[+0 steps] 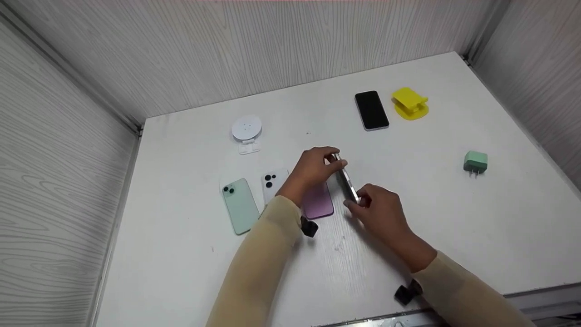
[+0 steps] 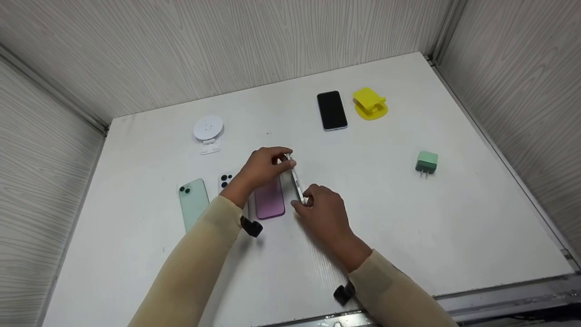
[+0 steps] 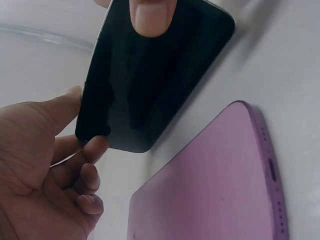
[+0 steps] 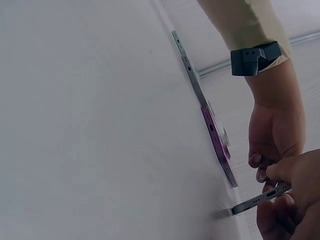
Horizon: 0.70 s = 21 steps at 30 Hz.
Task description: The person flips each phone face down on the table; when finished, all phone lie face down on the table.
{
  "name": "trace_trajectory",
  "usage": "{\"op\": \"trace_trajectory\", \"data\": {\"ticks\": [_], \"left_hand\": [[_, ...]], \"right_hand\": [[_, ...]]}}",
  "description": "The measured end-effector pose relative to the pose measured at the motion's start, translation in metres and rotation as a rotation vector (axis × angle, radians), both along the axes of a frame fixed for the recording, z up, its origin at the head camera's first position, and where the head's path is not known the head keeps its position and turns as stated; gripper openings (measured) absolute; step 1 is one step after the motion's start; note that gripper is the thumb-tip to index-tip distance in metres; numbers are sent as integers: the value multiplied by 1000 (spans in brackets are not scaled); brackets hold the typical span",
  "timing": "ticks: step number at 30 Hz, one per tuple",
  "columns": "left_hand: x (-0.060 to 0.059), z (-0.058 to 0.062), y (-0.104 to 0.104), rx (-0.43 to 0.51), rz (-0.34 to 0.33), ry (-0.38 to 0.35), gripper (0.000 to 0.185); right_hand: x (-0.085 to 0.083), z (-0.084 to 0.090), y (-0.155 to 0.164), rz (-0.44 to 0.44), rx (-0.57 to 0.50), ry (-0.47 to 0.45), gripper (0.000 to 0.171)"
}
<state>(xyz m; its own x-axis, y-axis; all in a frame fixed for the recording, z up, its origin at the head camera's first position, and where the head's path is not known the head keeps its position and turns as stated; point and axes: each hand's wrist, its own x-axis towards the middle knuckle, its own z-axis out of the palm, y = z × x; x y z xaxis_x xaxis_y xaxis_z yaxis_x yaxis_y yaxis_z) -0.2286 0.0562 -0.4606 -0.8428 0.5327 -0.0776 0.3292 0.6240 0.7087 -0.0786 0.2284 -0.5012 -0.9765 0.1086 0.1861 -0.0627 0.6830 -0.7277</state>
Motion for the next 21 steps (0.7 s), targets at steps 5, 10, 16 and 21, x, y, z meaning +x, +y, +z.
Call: {"op": "trace_trajectory", "data": {"ticks": [5,10,16,21], "left_hand": [[-1,3,-9,-16,-17,-18,56],[-1,6,-15,-53,-44,-37,56],[0,6,-17,-94,-71,-91,77],[-1,6,-17,-99,-96,-103,86]], "right_hand": [[0,-2,5,36,-87,-138,41],[0,-3,9,36,-82,-211,56],[-1,-5,11,22,-47,-221,51],[-3,-5,12,40,-35,-217,52]]}}
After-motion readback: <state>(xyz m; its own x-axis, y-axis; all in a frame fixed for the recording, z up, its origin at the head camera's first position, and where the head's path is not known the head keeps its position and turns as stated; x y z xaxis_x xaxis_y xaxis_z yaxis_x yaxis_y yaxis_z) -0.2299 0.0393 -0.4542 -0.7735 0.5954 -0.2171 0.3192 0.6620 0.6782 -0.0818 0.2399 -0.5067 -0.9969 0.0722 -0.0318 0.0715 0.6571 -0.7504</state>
